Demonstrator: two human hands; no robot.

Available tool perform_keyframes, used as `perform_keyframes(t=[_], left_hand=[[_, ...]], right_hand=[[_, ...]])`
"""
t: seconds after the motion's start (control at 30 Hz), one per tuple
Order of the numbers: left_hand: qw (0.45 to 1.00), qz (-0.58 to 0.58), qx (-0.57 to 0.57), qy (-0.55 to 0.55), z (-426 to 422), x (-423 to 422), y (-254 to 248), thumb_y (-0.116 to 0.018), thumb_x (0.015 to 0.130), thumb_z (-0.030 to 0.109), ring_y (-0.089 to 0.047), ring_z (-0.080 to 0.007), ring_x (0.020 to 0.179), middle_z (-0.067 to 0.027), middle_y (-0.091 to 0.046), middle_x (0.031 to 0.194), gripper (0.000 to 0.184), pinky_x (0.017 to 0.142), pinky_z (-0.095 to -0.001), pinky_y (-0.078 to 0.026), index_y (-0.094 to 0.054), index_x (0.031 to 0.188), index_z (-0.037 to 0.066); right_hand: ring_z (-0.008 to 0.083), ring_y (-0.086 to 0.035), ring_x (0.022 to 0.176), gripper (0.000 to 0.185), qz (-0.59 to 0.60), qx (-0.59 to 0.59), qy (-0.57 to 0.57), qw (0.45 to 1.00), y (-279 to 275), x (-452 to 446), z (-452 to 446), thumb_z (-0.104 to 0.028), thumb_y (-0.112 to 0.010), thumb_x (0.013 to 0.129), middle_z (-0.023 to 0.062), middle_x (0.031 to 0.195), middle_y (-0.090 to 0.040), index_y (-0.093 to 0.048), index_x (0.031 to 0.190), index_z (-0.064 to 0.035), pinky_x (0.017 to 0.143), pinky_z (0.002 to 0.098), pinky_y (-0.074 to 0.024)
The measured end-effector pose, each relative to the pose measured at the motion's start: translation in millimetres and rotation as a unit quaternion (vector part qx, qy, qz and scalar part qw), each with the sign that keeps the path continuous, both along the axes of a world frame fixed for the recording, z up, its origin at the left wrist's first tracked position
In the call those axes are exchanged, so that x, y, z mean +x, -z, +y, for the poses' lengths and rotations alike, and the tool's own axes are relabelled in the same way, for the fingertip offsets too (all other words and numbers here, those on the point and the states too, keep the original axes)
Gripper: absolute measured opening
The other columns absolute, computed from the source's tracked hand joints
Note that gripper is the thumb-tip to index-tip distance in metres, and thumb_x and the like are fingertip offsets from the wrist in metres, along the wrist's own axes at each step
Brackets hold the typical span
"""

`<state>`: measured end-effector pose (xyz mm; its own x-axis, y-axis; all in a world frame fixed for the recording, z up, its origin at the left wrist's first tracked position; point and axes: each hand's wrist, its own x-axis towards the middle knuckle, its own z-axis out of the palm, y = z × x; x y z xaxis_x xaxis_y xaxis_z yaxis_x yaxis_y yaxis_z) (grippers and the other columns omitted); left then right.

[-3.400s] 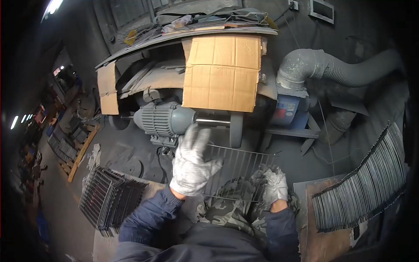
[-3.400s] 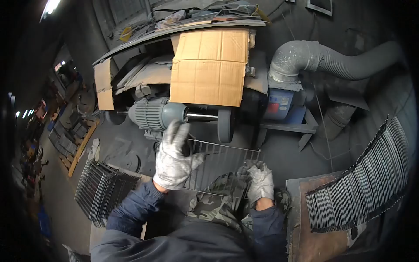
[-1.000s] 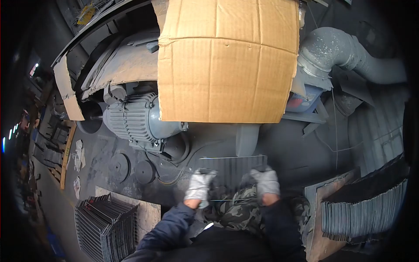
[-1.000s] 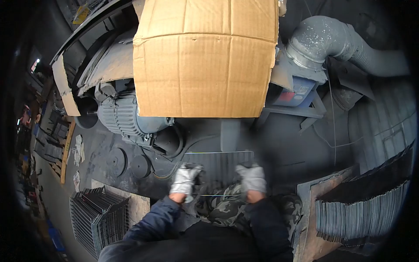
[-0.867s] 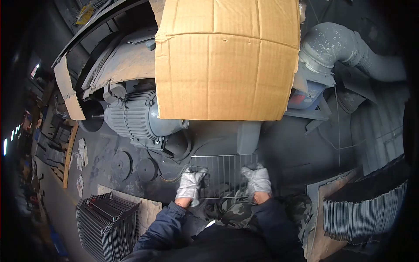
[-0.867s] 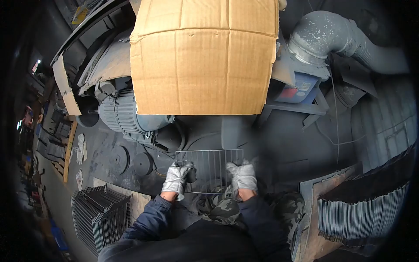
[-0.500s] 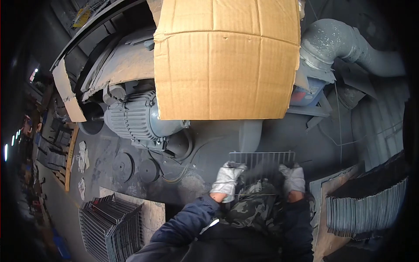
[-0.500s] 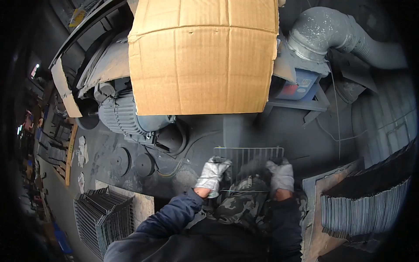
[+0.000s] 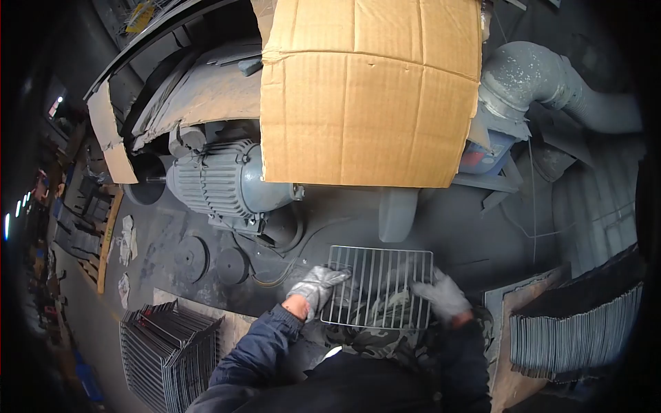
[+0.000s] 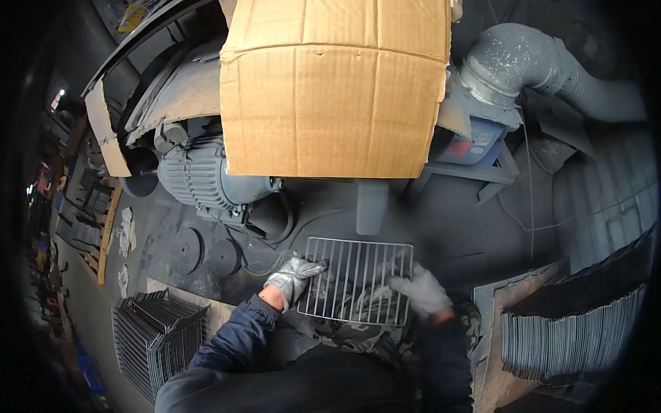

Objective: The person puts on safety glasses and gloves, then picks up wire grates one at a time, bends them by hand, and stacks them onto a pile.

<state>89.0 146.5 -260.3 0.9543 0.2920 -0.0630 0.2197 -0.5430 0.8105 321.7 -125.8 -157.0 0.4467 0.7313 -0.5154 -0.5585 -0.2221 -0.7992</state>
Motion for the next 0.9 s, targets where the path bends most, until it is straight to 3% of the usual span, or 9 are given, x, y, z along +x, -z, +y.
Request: perform_keyframes(t=[0.07, 0.13, 0.2, 0.3, 0.4, 0.6, 0.67, 0.77, 0.9], left_hand=[[0.993, 0.006, 0.103, 0.061, -20.1, 27.2, -50.2, -0.062, 0.101, 0.014, -0.070, -0.0182, 0.114, -0.0104, -0.076, 0.117, 0.033, 0.101, -0.0278, -0.054, -0.066, 0.132, 0.001], [0.863, 0.127, -0.481, -0.092, -36.4, 64.4, -86.4, -0.064, 0.101, 0.019, -0.071, -0.0199, 0.110, -0.0097, -0.076, 0.114, 0.034, 0.095, -0.0325, -0.058, -0.067, 0.129, 0.001], [0.771, 0.087, -0.617, -0.128, -43.1, 73.9, -78.7, -0.067, 0.100, 0.023, -0.071, -0.0234, 0.106, -0.0109, -0.075, 0.110, 0.034, 0.089, -0.0374, -0.060, -0.068, 0.126, 0.001], [0.789, 0.026, -0.594, -0.157, -36.1, 66.8, -65.1, -0.068, 0.099, 0.023, -0.072, -0.0275, 0.099, -0.0133, -0.074, 0.109, 0.036, 0.084, -0.0444, -0.061, -0.066, 0.126, 0.000], [0.689, 0.007, -0.690, -0.224, -5.8, 25.7, -111.5, -0.063, 0.101, 0.019, -0.071, -0.0309, 0.095, -0.0177, -0.071, 0.115, 0.038, 0.083, -0.0515, -0.061, -0.060, 0.132, -0.002], [0.670, -0.049, -0.683, -0.288, 34.5, -30.3, -108.6, -0.060, 0.099, 0.013, -0.072, -0.0302, 0.103, -0.0180, -0.071, 0.119, 0.035, 0.088, -0.0432, -0.061, -0.062, 0.130, -0.004], [0.702, 0.021, -0.662, -0.261, 24.3, -3.0, -117.8, -0.061, 0.100, 0.015, -0.072, -0.0284, 0.102, -0.0164, -0.071, 0.118, 0.033, 0.087, -0.0409, -0.061, -0.064, 0.128, -0.002], [0.822, 0.049, -0.549, -0.143, -9.8, 43.8, -55.6, -0.064, 0.100, 0.021, -0.072, -0.0262, 0.098, -0.0147, -0.071, 0.119, 0.035, 0.085, -0.0403, -0.061, -0.065, 0.128, 0.001], [0.955, -0.029, -0.295, -0.012, -46.6, 82.9, -27.7, -0.067, 0.098, 0.025, -0.072, -0.0266, 0.098, -0.0165, -0.070, 0.121, 0.040, 0.085, -0.0426, -0.060, -0.063, 0.129, 0.001]], right_hand=[[0.0203, -0.066, 0.112, 0.041, 0.076, 0.041, -0.001, 0.996, 4.3, 11.4, -34.9, -0.007, -0.066, 0.097, 0.0112, 0.125, -0.069, -0.059, 0.137, 0.0007, 0.098, 0.0318, -0.0534], [0.0210, -0.067, 0.111, 0.041, -0.011, 0.060, -0.016, 0.998, -45.3, -0.4, -53.5, -0.007, -0.062, 0.099, 0.0110, 0.124, -0.069, -0.057, 0.140, -0.0005, 0.097, 0.0306, -0.0543], [0.0213, -0.067, 0.112, 0.039, -0.443, 0.042, -0.118, 0.888, -58.8, 4.4, -59.8, -0.008, -0.058, 0.102, 0.0124, 0.124, -0.068, -0.056, 0.141, -0.0006, 0.093, 0.0303, -0.0563], [0.0228, -0.067, 0.111, 0.037, -0.025, 0.088, -0.033, 0.995, -16.0, 12.1, -48.7, -0.011, -0.053, 0.105, 0.0157, 0.124, -0.067, -0.055, 0.140, 0.0012, 0.080, 0.0324, -0.0604], [0.0262, -0.067, 0.111, 0.039, 0.429, 0.319, -0.036, 0.844, 59.3, 23.7, 3.9, -0.014, -0.051, 0.106, 0.0189, 0.128, -0.064, -0.052, 0.141, 0.0041, 0.081, 0.0324, -0.0614], [0.0309, -0.064, 0.116, 0.045, 0.598, 0.322, -0.034, 0.733, 48.8, -17.8, 54.5, -0.023, -0.047, 0.108, 0.0246, 0.136, -0.056, -0.047, 0.145, 0.0016, 0.091, 0.0337, -0.0614], [0.0284, -0.065, 0.111, 0.043, 0.497, 0.320, -0.035, 0.806, 43.0, -5.7, 33.3, -0.026, -0.049, 0.107, 0.0220, 0.132, -0.058, -0.051, 0.141, 0.0000, 0.086, 0.0341, -0.0608], [0.0246, -0.067, 0.104, 0.040, -0.402, 0.079, -0.068, 0.910, 23.2, 7.5, -37.1, -0.030, -0.053, 0.105, 0.0181, 0.126, -0.062, -0.057, 0.134, -0.0023, 0.080, 0.0347, -0.0599], [0.0250, -0.064, 0.116, 0.044, -0.056, 0.179, 0.047, 0.981, -16.2, 23.2, -71.0, -0.031, -0.047, 0.107, 0.0148, 0.137, -0.060, -0.051, 0.142, -0.0044, 0.086, 0.0381, -0.0592]])
